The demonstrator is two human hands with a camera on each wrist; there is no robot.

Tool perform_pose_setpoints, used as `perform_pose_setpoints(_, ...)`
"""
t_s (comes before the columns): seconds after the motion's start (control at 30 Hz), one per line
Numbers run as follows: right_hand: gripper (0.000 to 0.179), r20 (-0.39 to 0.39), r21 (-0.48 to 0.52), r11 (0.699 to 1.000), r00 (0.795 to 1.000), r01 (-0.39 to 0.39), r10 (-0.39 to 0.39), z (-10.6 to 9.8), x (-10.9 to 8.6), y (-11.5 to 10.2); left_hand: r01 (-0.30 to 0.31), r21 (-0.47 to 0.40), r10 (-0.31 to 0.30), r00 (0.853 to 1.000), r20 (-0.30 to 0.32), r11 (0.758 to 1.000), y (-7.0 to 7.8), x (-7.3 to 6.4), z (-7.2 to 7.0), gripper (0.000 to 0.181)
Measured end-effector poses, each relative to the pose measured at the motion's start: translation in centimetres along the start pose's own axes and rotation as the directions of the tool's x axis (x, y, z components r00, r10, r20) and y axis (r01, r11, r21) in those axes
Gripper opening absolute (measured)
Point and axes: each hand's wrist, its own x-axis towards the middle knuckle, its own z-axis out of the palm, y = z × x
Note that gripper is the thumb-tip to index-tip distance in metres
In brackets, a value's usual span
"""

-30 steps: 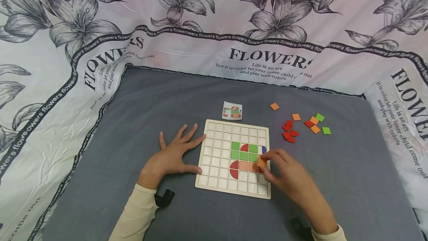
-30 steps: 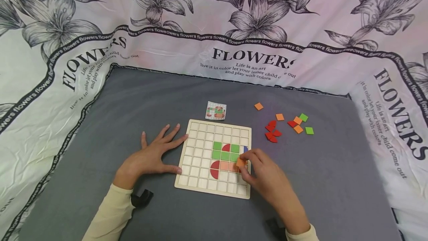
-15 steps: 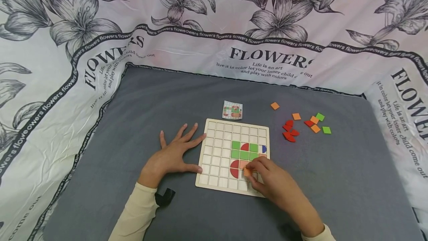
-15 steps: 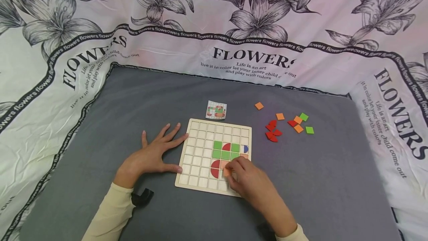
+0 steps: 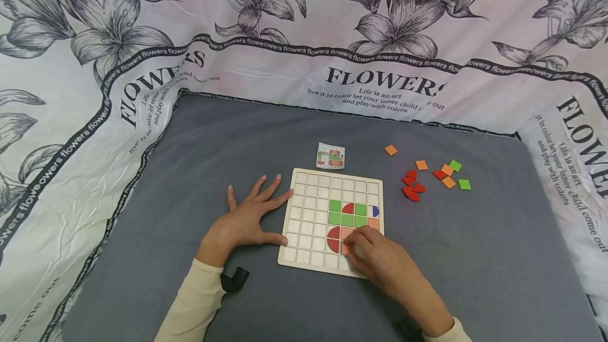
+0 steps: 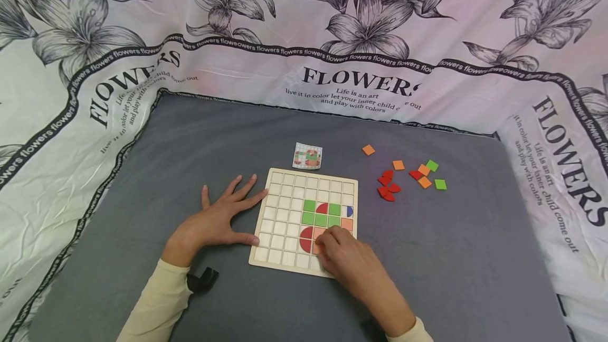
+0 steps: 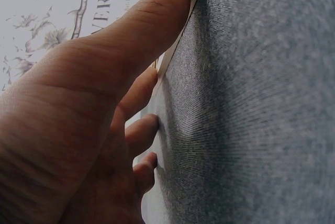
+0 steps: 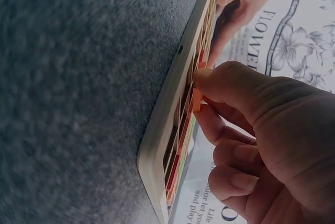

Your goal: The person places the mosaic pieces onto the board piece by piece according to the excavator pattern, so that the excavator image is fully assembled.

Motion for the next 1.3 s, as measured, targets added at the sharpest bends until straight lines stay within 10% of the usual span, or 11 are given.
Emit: perform_pose_setpoints(1.3,0.032,0.078,-0.055,0.996,0.994,-0.075,0.08,-0.05,-0.11,-0.8,-0.005,-0.002,0.005,1.0,0.002,1.0,0.14,-0.09,-0.13,0.111)
